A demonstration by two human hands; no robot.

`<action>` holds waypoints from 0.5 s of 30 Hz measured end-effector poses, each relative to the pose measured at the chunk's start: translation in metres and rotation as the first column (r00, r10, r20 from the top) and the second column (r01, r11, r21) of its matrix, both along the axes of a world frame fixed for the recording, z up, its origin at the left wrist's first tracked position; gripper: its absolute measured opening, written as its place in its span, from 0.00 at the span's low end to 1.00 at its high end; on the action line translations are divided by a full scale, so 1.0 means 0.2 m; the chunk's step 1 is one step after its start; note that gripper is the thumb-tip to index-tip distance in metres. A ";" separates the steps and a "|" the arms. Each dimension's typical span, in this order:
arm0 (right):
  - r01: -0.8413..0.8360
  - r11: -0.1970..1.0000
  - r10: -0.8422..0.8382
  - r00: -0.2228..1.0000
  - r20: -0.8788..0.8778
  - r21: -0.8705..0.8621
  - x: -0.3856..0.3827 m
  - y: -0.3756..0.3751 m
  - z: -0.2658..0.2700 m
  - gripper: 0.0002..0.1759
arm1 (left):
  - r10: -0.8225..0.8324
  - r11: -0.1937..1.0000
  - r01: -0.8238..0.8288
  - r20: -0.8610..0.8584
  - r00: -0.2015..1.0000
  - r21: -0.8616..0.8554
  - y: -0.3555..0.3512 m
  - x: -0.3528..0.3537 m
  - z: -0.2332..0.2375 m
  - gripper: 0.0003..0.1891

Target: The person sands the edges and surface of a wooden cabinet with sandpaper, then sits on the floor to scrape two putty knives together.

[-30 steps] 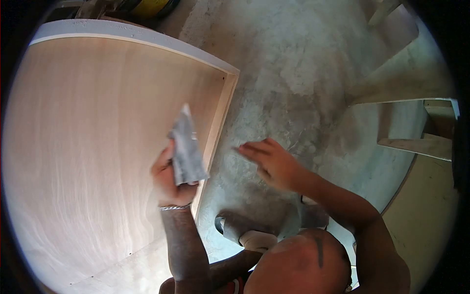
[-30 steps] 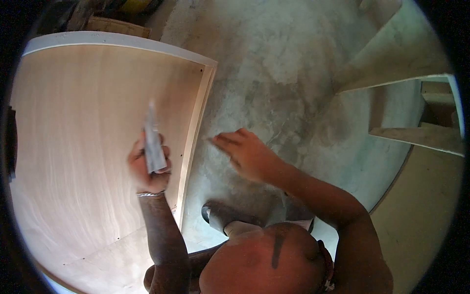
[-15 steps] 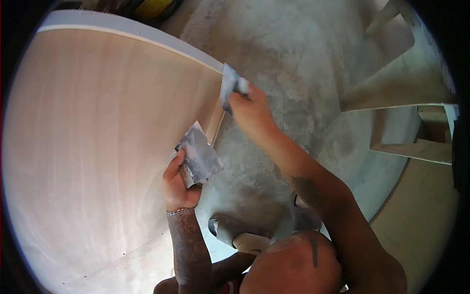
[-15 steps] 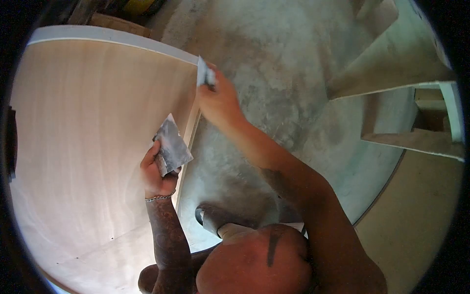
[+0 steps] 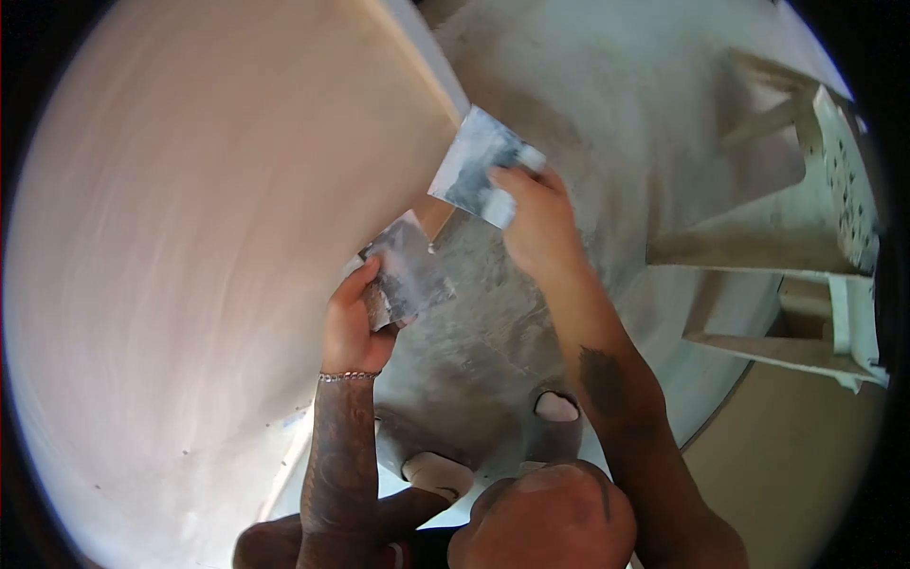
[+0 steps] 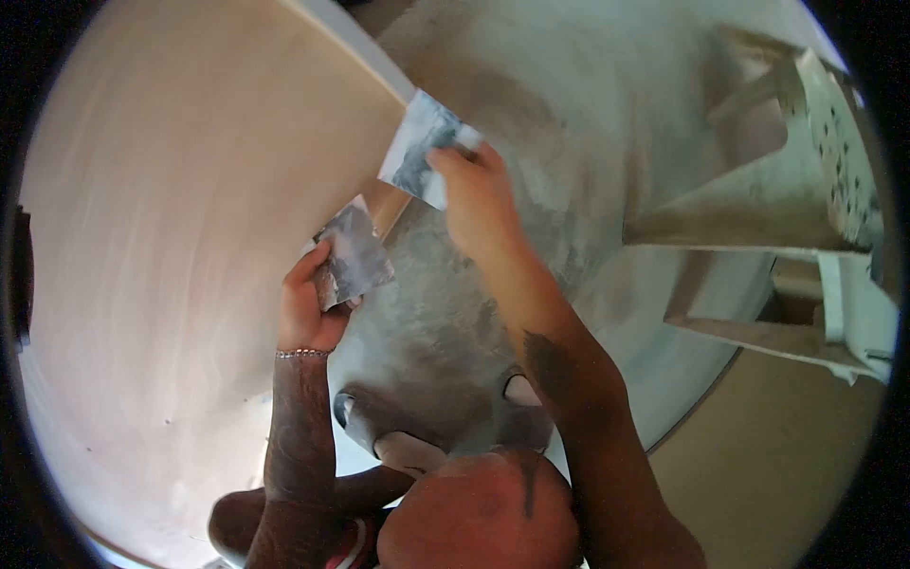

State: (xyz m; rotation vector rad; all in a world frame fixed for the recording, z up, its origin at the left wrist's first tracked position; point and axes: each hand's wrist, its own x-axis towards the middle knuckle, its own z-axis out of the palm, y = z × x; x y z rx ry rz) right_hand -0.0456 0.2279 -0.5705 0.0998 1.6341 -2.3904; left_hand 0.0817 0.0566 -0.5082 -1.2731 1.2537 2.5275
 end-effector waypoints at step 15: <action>-0.768 0.424 0.750 0.595 0.290 0.480 0.69 0.35 -0.05 0.25 | -0.257 0.958 0.196 -0.318 0.913 -0.210 -0.22 0.22 0.38 0.15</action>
